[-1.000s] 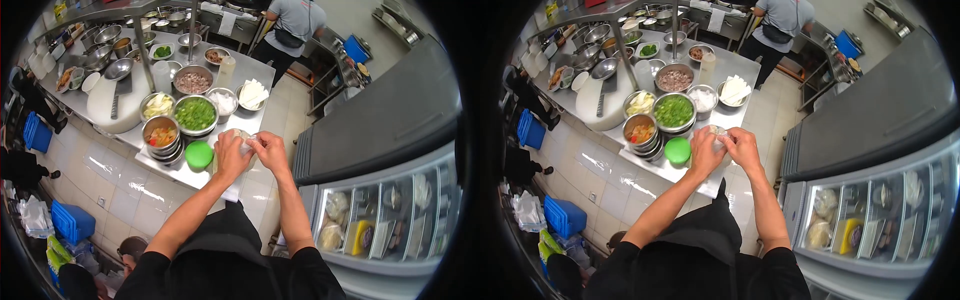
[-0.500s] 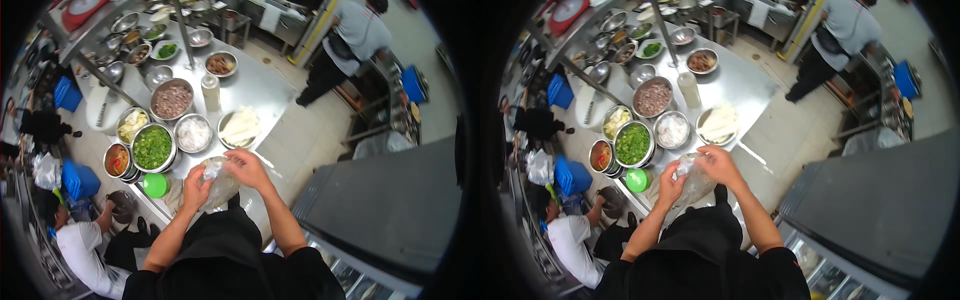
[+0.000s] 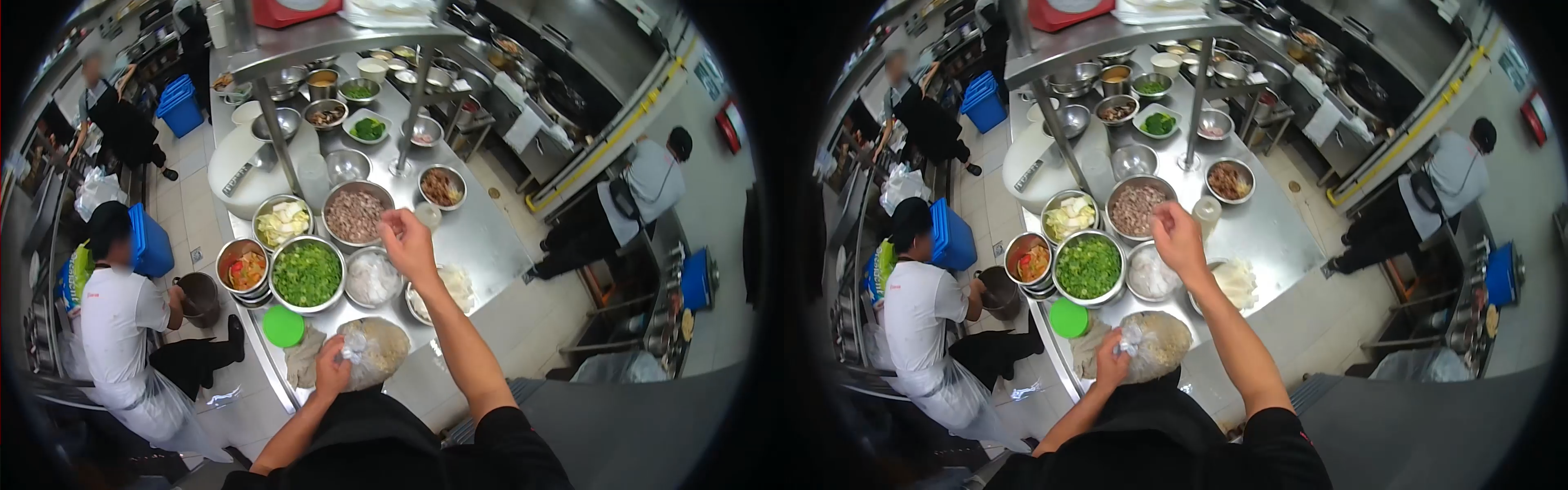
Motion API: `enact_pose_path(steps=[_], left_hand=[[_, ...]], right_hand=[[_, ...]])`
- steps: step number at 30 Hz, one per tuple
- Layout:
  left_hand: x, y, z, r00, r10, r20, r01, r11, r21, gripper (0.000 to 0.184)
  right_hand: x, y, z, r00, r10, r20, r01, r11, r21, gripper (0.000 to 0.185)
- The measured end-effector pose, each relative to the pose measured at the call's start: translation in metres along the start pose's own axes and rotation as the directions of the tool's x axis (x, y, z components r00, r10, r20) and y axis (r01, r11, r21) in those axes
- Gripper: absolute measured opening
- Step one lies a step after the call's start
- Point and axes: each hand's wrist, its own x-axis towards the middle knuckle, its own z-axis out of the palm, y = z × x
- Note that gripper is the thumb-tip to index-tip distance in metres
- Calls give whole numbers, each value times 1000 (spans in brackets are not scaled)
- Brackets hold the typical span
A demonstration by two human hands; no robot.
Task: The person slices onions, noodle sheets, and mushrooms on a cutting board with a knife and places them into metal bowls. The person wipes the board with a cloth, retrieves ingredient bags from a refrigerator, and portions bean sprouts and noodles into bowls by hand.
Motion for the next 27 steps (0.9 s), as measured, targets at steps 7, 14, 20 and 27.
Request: enact_pose_path(steps=[7,14,20,27], left_hand=[[18,-9,-5,976,213,53,-215,976,42,30],[20,-28,0,996,55,68,-51,997,-51,28],[22,-36,19,967,-236,96,255,896,-364,39],[21,-15,10,996,-89,2,89,993,76,34]], right_hand=[[243,127,144,991,20,132,31,928,-372,33],[382,284,257,950,180,254,3,812,-583,51],[405,326,278,970,129,206,-63,952,-299,53],[401,203,229,754,-638,157,618,608,-498,33]])
